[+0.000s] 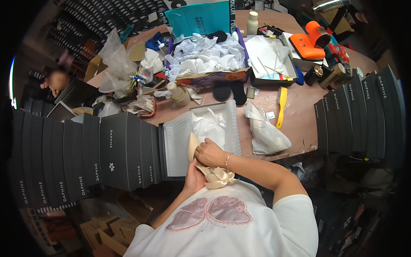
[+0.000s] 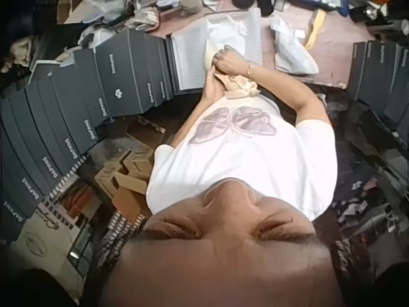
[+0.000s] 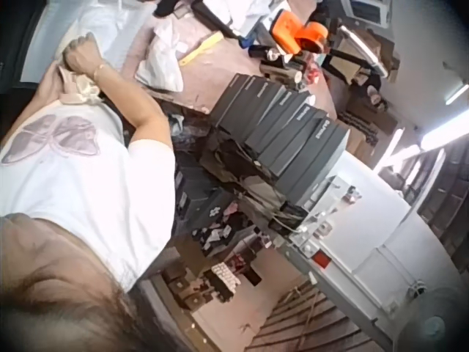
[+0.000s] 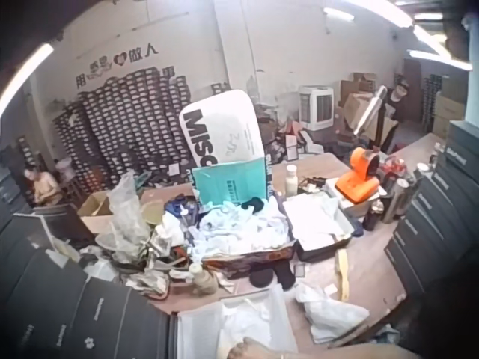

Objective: Pack shoes into boxes with tissue paper and organize them onto a stack in a warehouse environment.

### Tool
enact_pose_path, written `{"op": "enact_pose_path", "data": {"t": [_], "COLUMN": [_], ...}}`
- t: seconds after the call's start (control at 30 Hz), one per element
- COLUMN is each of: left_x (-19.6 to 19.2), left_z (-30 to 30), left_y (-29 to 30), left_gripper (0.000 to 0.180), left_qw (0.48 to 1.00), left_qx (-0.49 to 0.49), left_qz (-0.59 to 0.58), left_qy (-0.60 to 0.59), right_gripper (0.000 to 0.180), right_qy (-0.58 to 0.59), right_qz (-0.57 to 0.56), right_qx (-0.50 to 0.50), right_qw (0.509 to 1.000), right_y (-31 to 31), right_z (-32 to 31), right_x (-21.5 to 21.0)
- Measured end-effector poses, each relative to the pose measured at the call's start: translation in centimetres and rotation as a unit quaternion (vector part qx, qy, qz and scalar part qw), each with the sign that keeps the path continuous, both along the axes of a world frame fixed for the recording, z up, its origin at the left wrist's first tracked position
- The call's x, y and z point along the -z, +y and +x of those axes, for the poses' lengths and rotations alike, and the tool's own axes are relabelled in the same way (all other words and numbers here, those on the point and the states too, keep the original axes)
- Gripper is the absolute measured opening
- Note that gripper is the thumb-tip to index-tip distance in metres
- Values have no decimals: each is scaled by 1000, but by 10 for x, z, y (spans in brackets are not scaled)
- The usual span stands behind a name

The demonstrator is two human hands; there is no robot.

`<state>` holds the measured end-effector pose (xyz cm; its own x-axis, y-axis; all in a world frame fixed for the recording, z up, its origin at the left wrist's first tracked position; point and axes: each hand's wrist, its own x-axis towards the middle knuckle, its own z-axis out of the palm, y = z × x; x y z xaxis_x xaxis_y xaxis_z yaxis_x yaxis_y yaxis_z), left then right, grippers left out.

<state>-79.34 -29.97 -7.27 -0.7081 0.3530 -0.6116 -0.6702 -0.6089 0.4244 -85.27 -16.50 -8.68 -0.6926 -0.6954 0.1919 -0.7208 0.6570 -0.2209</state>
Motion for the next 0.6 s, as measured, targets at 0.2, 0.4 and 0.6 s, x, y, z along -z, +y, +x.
{"op": "enact_pose_path", "data": {"t": [0.2,0.4,0.6], "left_x": [32,26,12], "left_z": [0,-12,-10], "left_y": [-15,-22,-15], "left_gripper": [58,80,84], "left_qw": [999,999,998], "left_qx": [-17,-7,21], "left_qz": [-39,-37,10], "left_qy": [-22,-21,50], "right_gripper": [9,36,62], "right_qy": [-5,-88,-334], "right_qz": [-58,-165,-293], "right_qx": [33,242,88], "right_qw": [998,952,892], "right_y": [21,41,-20], "right_z": [24,3,8], "right_x": [-12,-25,-12]}}
